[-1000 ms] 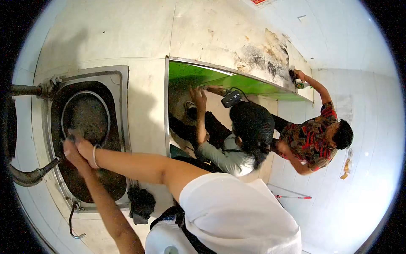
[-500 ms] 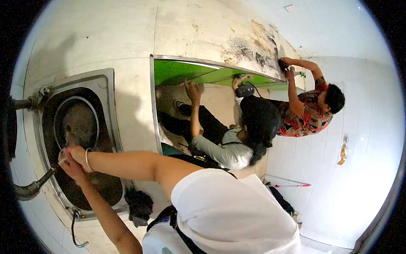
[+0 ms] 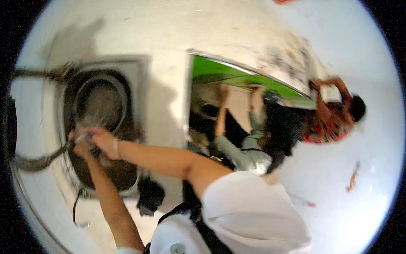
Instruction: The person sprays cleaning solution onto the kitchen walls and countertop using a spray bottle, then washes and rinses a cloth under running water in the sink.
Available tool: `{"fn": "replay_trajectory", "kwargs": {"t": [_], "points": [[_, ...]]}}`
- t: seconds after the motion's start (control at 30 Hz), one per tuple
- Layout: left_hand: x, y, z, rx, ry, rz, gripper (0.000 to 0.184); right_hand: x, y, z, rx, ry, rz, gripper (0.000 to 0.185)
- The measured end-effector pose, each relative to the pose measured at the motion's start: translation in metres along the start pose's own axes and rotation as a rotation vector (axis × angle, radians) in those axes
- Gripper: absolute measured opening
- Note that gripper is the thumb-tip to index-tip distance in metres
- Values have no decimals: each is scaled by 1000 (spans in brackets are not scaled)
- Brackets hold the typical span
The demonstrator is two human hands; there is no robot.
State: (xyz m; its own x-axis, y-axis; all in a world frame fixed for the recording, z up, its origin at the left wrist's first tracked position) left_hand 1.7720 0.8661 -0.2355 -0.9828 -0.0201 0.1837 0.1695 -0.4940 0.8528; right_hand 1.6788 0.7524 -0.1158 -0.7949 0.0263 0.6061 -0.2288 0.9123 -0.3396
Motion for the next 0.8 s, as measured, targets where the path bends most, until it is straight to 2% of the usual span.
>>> {"fn": "replay_trajectory", "kwargs": {"t": [0.03,0.07,0.1,0.13,0.17,0.2,0.23,0.27,0.3,0.37,0.4,0.43,0.47,0.5,0.53,0.57,0.6,0.63,0.7,0.8], "points": [[0,3,11,21,45,20,43,-11,31,-5,394,38,310,37],[19,26,16,27,165,29,39,-5,29,-9,209,246,144,31],[42,50,19,6,306,-3,36,-13,-8,-5,-83,-57,-321,33],[55,61,23,14,353,-21,36,-31,21,-14,-116,60,-217,34],[75,74,15,8,391,-67,37,-38,12,7,-68,89,-83,35],[101,121,13,-42,480,-513,38,-47,3,18,-30,120,61,36],[95,117,15,22,413,-387,36,-49,4,21,-36,103,41,36],[82,110,16,7,422,-384,36,-44,11,24,83,108,28,37],[57,97,18,113,392,-243,35,-39,20,22,204,112,18,39],[32,79,23,360,313,36,34,-19,30,13,234,145,6,42],[36,80,23,369,319,41,34,-14,24,2,260,178,-12,45],[44,94,25,105,353,-280,25,-13,13,-3,341,373,-52,46],[59,108,22,-170,376,-593,17,-21,8,0,342,369,-48,46],[77,118,22,-216,375,-674,26,-32,6,2,186,215,-173,47],[85,122,30,-217,378,-675,26,-38,5,4,32,57,-296,50],[96,126,34,-158,301,-778,32,-25,-6,-7,-13,12,-398,47],[101,128,37,-104,234,-881,39,-23,-4,-8,-11,10,-401,47],[98,124,44,-169,230,-948,36,-21,-1,-7,27,58,-401,44],[95,127,50,-185,237,-984,34,-19,2,-7,70,99,-402,40],[91,133,50,-150,278,-1026,29,-18,-1,-9,63,54,-255,20]]}}
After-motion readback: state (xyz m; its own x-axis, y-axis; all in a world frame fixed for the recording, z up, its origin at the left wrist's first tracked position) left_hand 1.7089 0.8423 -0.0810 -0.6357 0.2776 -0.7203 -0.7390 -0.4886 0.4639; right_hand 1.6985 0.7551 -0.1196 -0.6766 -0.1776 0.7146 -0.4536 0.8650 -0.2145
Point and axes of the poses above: each hand's wrist, its own x-axis away from the middle knuckle, its own z-axis out of the back of the hand, y = z × x, the point moved 4 cm from there along -x, towards the middle knuckle, and after that the axes turned 11 degrees about y, right-handed, at the moved point
